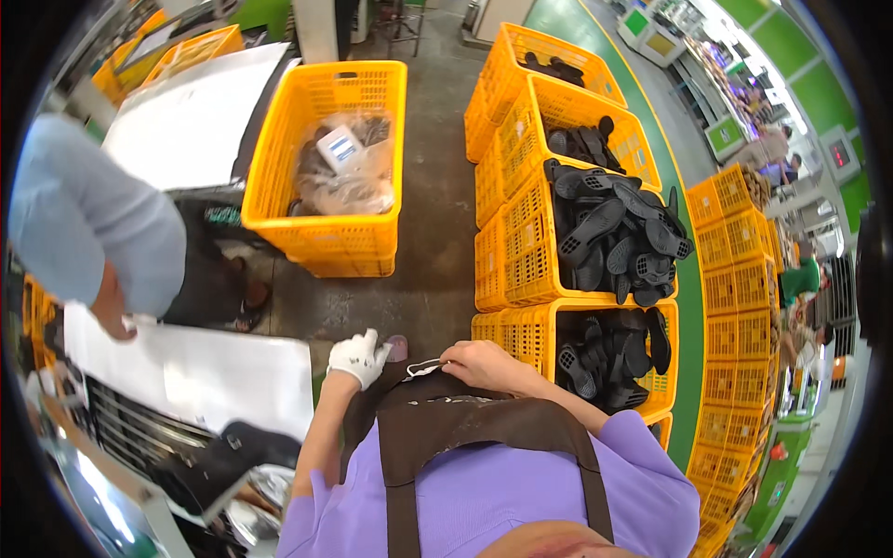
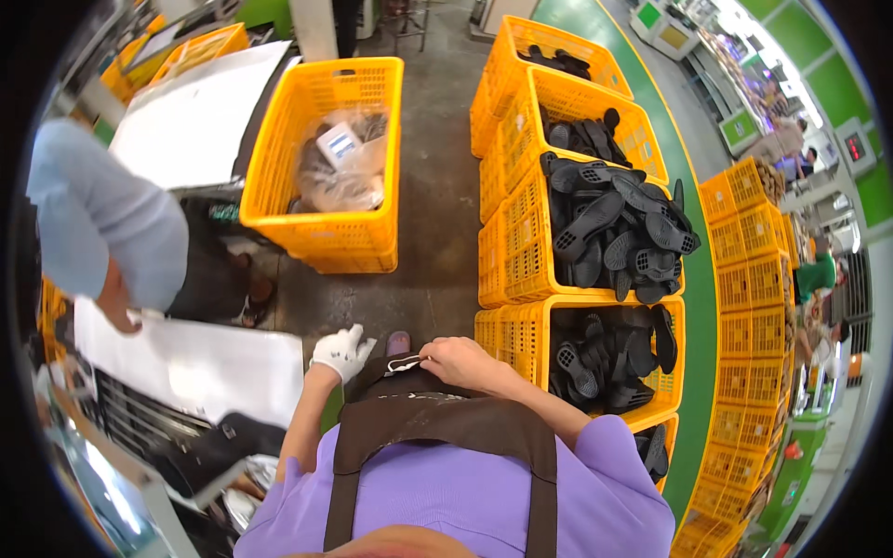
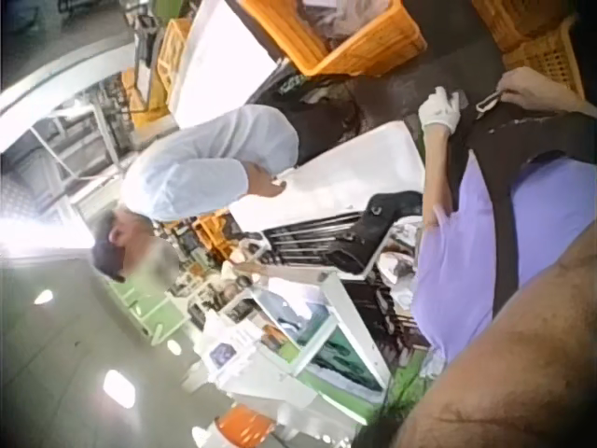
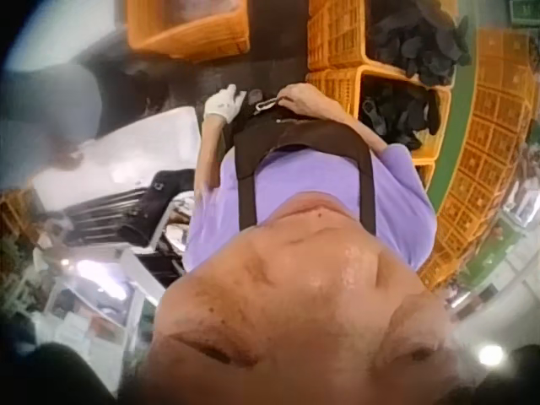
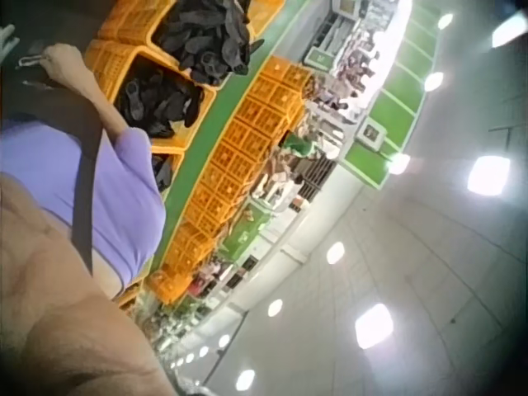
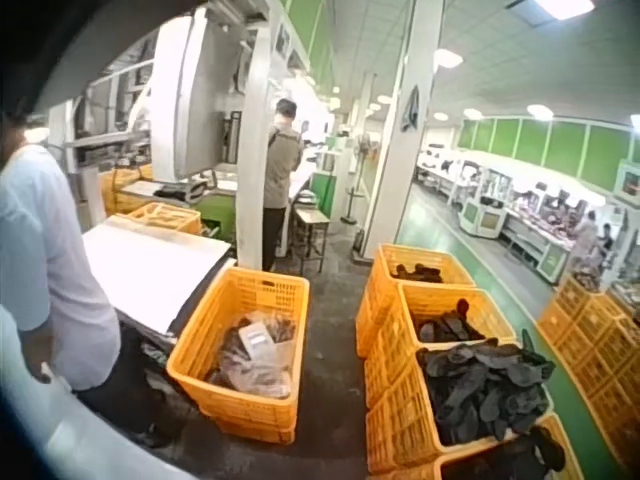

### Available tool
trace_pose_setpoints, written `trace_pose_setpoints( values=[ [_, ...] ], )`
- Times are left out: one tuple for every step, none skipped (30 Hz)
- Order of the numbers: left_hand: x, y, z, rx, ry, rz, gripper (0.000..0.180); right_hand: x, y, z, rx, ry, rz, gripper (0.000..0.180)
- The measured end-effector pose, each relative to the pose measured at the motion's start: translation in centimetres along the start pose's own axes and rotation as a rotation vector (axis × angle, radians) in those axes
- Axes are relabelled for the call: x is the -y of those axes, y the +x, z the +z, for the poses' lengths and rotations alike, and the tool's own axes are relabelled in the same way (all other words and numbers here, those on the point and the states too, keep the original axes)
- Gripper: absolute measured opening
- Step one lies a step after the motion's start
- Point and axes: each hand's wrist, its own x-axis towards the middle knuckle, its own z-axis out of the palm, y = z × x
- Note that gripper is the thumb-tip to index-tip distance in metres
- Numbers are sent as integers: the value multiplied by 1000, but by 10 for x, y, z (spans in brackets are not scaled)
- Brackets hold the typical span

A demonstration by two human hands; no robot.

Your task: The person applies a viscous substance to the soles of black sandals using a brush. They retrieve sandals from a yellow crate, apply the substance to the sole, and place the treated sandal on a nearby rack. The process is repeated for multiple sandals.

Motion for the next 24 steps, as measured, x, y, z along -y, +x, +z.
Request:
trace_pose_setpoints(
  values=[
    [-1,34,-15,-3,20,56,36,-9,11,-15,-19,13,31,20],
    [-5,67,-28,-6,38,112,36,-19,21,-30,-38,25,62,20],
    [-10,99,-39,-22,38,162,36,-30,31,-43,-56,64,72,21],
    [-17,130,-51,-43,36,207,35,-44,42,-55,-73,94,87,21],
    [-24,160,-59,-64,32,250,35,-58,53,-67,-90,122,101,21],
    [-32,190,-66,-47,39,276,35,-74,65,-81,-109,147,111,21],
    [-42,219,-72,-31,45,299,35,-93,76,-94,-129,139,116,21],
    [-53,248,-77,-17,51,320,35,-116,87,-108,-148,130,119,21],
    [-65,272,-87,-8,38,319,34,-132,99,-124,-164,127,116,21],
    [-74,296,-88,18,29,338,34,-146,111,-147,-193,153,150,21],
    [-82,322,-85,43,19,354,34,-169,125,-165,-232,133,126,20],
    [-91,347,-88,70,13,373,35,-191,138,-183,-276,116,105,20],
    [-102,367,-97,153,28,343,37,-207,154,-206,-315,76,134,20],
    [-105,388,-92,219,57,307,38,-220,168,-231,-330,60,184,19],
    [-113,407,-100,247,-8,287,37,-229,180,-258,-374,103,166,18],
    [-119,426,-111,273,-75,265,37,-240,193,-281,-416,146,146,18],
    [-121,447,-126,251,-74,232,36,-255,212,-303,-416,126,137,18],
    [-124,466,-135,251,-55,197,36,-269,226,-315,-402,112,142,17],
    [-124,487,-145,252,-36,162,36,-283,240,-328,-387,99,147,17],
    [-122,507,-154,253,-15,129,36,-295,255,-340,-372,115,125,17],
    [-108,528,-146,287,-15,101,36,-304,269,-353,-351,133,99,17],
    [-106,547,-147,298,-10,84,36,-317,284,-366,-337,146,75,17],
    [-105,562,-149,310,-2,70,37,-324,294,-381,-316,181,50,17],
    [-102,579,-150,322,12,59,37,-338,307,-393,-303,184,56,17]
  ],
)
